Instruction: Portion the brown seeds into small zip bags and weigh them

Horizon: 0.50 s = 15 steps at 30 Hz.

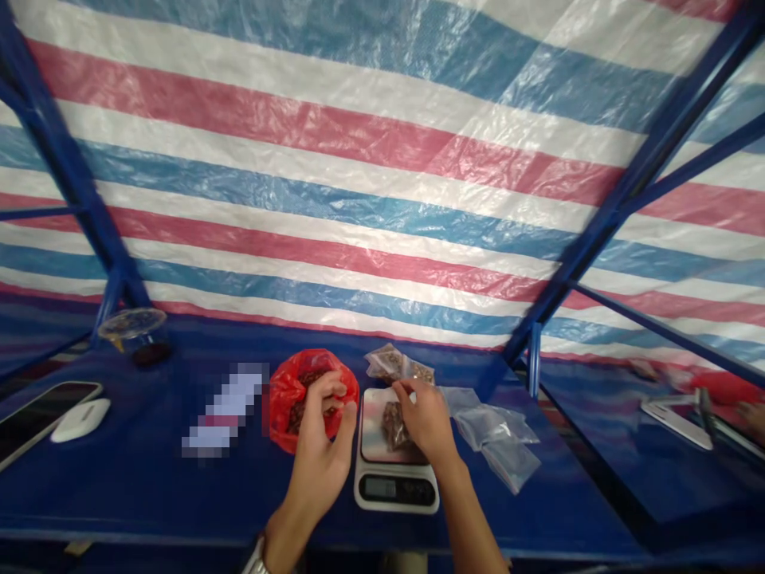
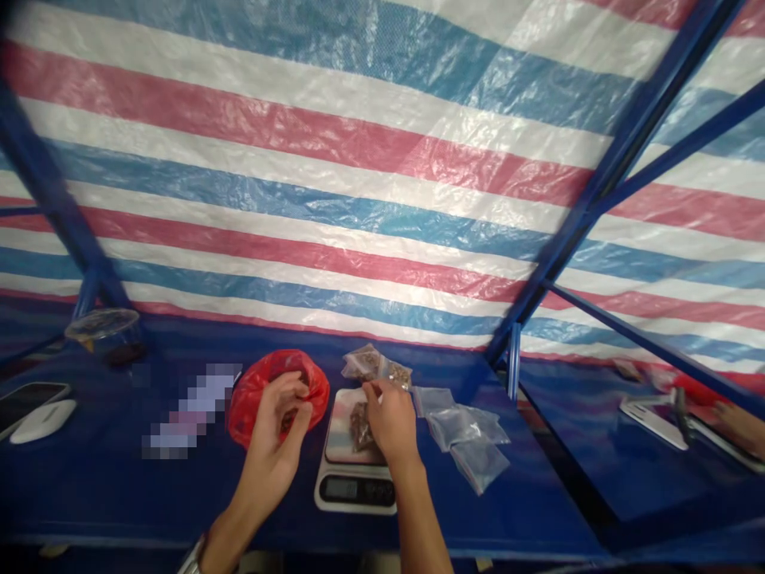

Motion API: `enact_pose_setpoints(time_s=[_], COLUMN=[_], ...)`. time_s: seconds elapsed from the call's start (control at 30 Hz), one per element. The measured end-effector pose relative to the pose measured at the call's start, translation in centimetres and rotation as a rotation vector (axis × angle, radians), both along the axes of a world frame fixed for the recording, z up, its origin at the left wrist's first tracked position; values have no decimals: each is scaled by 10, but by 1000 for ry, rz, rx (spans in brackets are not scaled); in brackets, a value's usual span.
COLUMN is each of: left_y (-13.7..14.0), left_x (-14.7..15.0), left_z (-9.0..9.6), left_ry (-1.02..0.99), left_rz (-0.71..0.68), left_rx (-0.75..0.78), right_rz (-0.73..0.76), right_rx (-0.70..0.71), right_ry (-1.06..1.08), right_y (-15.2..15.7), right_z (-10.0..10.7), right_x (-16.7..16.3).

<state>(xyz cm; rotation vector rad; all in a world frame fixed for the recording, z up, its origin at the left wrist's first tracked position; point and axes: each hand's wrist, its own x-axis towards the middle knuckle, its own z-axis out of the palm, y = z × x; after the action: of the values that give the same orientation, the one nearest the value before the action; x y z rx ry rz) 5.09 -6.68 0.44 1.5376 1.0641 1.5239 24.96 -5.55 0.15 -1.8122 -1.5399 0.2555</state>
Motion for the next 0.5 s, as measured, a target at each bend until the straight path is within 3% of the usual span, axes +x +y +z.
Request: enact_pose_setpoints(time_s=[0.1, 0.23, 0.5], left_y=[1, 0, -2], left_x=[-3, -9, -17], left_z=[5, 10, 17], left_ry=[16, 48, 146], left_rz=[16, 40, 31], left_rx=[-13, -33, 37], right_rz=[-133, -284, -304], right_rx=[25, 80, 113], right_ry=[-197, -193, -151], right_y=[-4, -16, -39], right_z=[6, 21, 36], right_x=[3, 15, 33])
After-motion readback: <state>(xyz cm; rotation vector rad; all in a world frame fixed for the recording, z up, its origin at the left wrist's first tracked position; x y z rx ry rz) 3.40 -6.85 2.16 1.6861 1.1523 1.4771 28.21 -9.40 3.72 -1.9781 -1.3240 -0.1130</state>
